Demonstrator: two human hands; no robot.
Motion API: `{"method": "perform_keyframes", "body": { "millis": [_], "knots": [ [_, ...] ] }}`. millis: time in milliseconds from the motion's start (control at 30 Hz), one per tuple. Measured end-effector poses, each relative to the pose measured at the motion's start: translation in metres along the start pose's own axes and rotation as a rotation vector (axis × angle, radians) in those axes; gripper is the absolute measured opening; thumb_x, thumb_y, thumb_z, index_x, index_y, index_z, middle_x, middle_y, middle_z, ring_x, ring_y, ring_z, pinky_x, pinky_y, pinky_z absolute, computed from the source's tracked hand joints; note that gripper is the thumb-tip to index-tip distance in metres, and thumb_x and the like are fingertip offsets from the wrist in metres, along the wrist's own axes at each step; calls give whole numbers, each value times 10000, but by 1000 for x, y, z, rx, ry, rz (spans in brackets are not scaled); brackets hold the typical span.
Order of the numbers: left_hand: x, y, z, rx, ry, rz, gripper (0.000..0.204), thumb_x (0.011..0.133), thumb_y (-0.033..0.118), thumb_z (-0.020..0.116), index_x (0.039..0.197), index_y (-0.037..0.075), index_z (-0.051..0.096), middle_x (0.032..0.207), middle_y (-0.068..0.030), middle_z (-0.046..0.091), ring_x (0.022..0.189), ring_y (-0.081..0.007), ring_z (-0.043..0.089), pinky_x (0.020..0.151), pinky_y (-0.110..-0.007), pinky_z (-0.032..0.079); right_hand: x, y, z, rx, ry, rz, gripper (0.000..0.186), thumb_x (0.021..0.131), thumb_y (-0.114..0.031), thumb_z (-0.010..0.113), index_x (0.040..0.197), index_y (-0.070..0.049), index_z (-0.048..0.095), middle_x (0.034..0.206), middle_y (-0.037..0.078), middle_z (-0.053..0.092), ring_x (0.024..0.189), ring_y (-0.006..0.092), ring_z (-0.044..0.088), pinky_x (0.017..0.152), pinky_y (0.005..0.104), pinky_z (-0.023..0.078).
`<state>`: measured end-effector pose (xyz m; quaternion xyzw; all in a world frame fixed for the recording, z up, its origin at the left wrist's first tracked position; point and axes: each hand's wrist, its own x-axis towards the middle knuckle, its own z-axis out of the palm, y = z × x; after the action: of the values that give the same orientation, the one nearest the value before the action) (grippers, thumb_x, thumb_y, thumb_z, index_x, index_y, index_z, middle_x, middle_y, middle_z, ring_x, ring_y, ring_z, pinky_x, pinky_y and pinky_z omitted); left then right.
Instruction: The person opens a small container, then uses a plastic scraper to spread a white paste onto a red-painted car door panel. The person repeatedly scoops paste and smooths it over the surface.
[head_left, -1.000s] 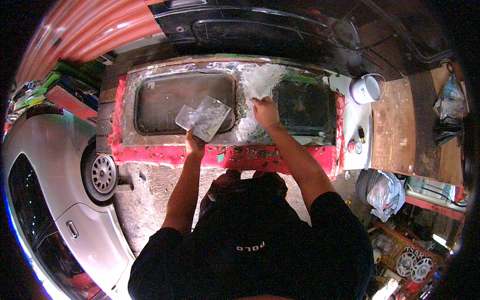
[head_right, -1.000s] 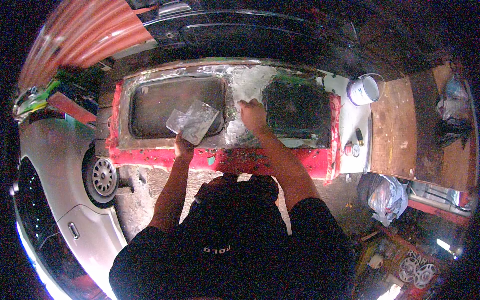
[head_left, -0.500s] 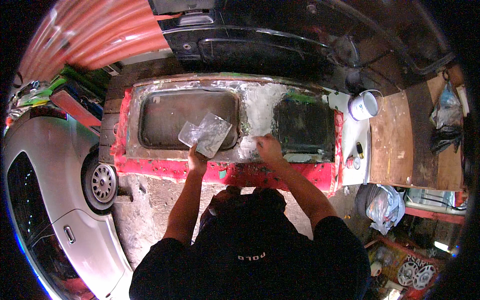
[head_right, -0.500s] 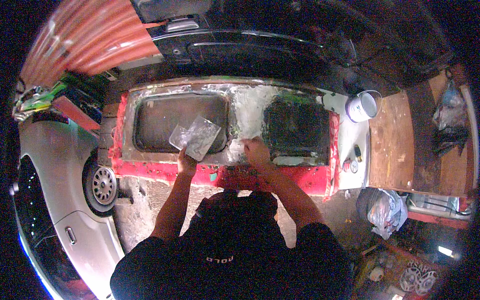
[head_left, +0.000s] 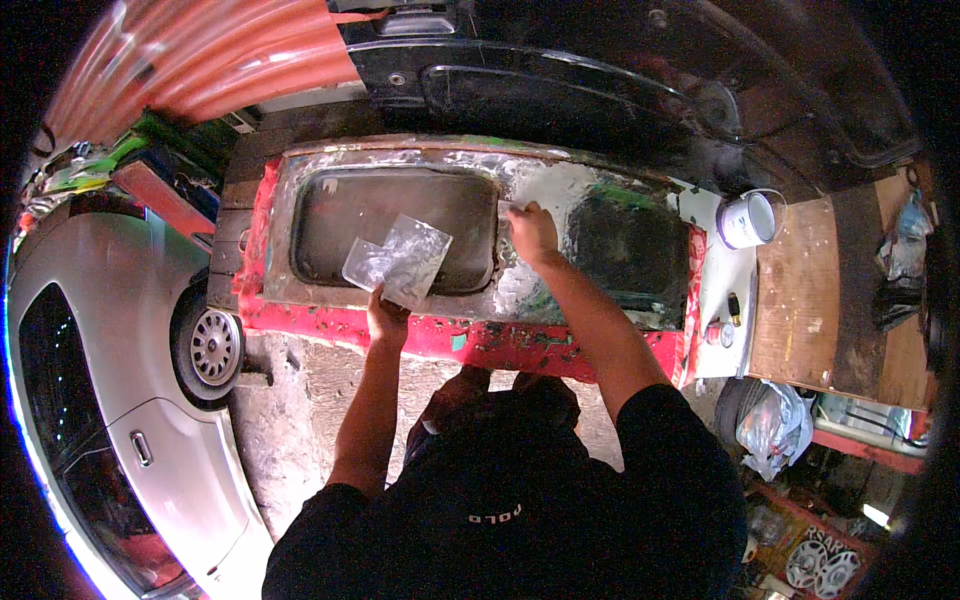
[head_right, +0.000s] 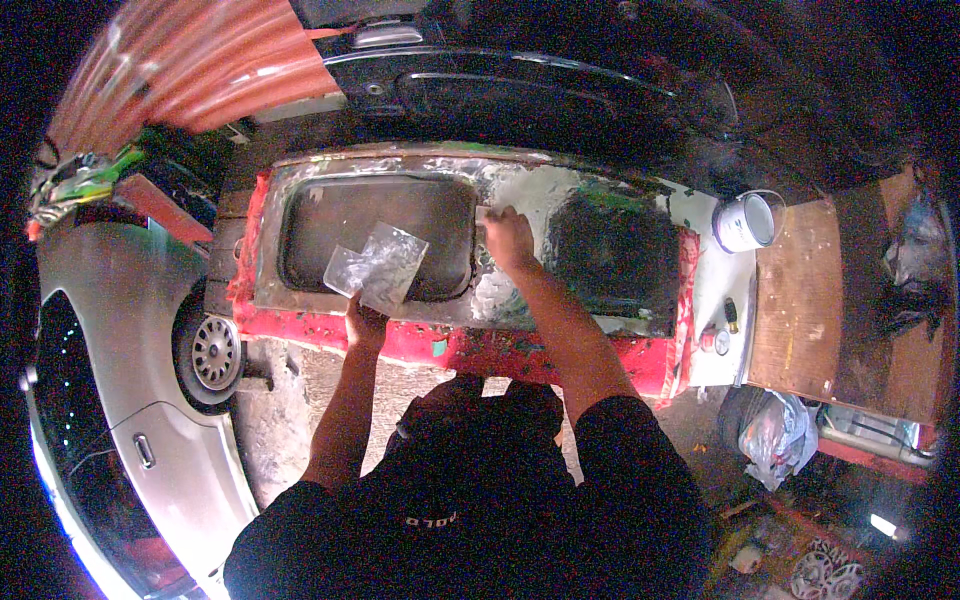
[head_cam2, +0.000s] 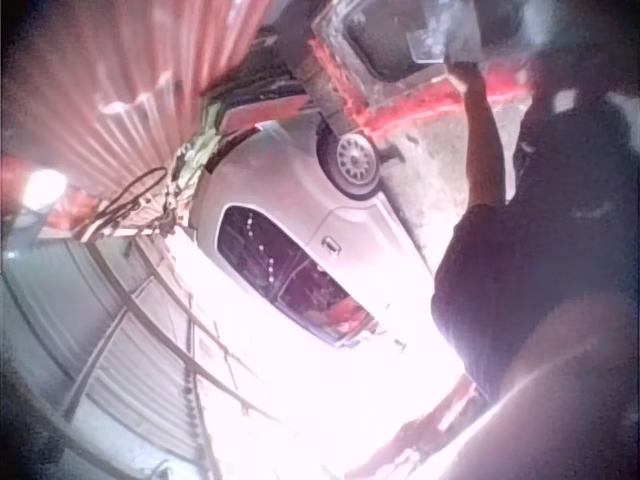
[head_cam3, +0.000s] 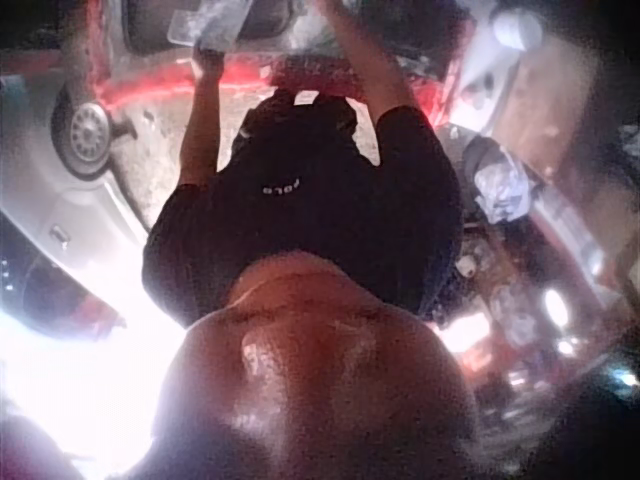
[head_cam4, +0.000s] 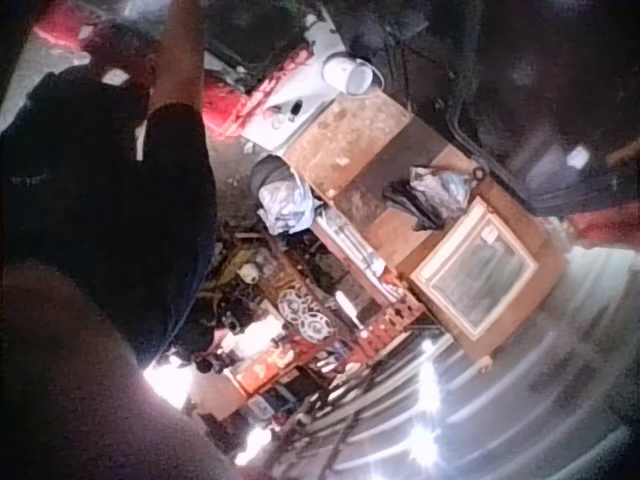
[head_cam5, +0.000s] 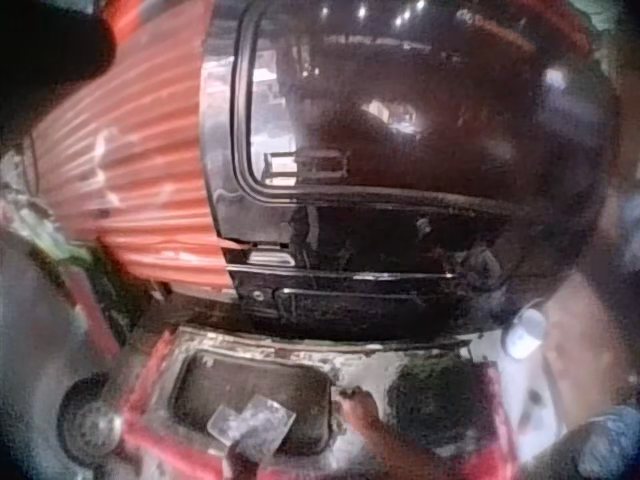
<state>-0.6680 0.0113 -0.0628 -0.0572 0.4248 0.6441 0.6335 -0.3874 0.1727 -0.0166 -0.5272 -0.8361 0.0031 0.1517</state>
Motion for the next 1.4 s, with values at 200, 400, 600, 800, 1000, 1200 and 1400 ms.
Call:
{"method": "perform_keyframes", "body": {
  "millis": [200,400,600,800,1000,1200,1400],
  "knots": [
    [-1,-6,-12,-22,-43,-15,483,911,345,466,1286,42,480,1256,-111,565,1140,-275,549,933,-418,459,-38,-14,7,-91,18,-109,191,711,-83,609,895,-59,653,741,93,638,731,284,601,607,427,488],
    [2,-10,-14,-30,-66,-25,489,911,341,466,1294,38,475,1264,-115,563,1131,-278,558,942,-411,449,-62,-30,-19,-49,-133,-97,186,750,-121,562,914,-88,645,778,157,605,706,300,606,601,442,497],
    [7,-7,-9,-7,-72,-40,528,901,360,473,1323,44,441,1304,-115,529,1174,-287,523,966,-431,422,-87,-20,-20,95,-228,-61,198,751,-118,605,940,-87,653,800,133,615,681,295,603,607,418,498],
    [-4,1,20,43,-34,-10,515,917,347,438,1335,47,418,1324,-127,502,1207,-299,488,1008,-445,387,-90,7,-40,1200,-24,776,200,776,-135,699,961,-73,654,831,4,653,699,136,589,568,287,455],
    [2,0,23,47,-99,-28,549,889,368,476,1342,64,420,1319,-102,512,1178,-281,511,970,-427,413,-88,17,-52,1627,6,949,226,795,-108,695,1014,-80,645,877,0,663,738,110,595,578,241,442],
    [12,-8,24,46,-140,-46,557,881,374,487,1346,76,420,1301,-104,525,1166,-283,520,966,-427,415,-79,17,-48,1632,96,942,217,804,-88,693,1013,-58,643,890,17,663,747,124,604,595,258,465],
    [17,-11,28,32,-139,-42,541,886,372,486,1336,76,430,1265,-107,549,1146,-286,533,961,-438,416,-67,28,-38,1587,178,880,209,811,-110,695,987,-9,646,888,46,657,758,154,617,647,288,509]
  ]
}}
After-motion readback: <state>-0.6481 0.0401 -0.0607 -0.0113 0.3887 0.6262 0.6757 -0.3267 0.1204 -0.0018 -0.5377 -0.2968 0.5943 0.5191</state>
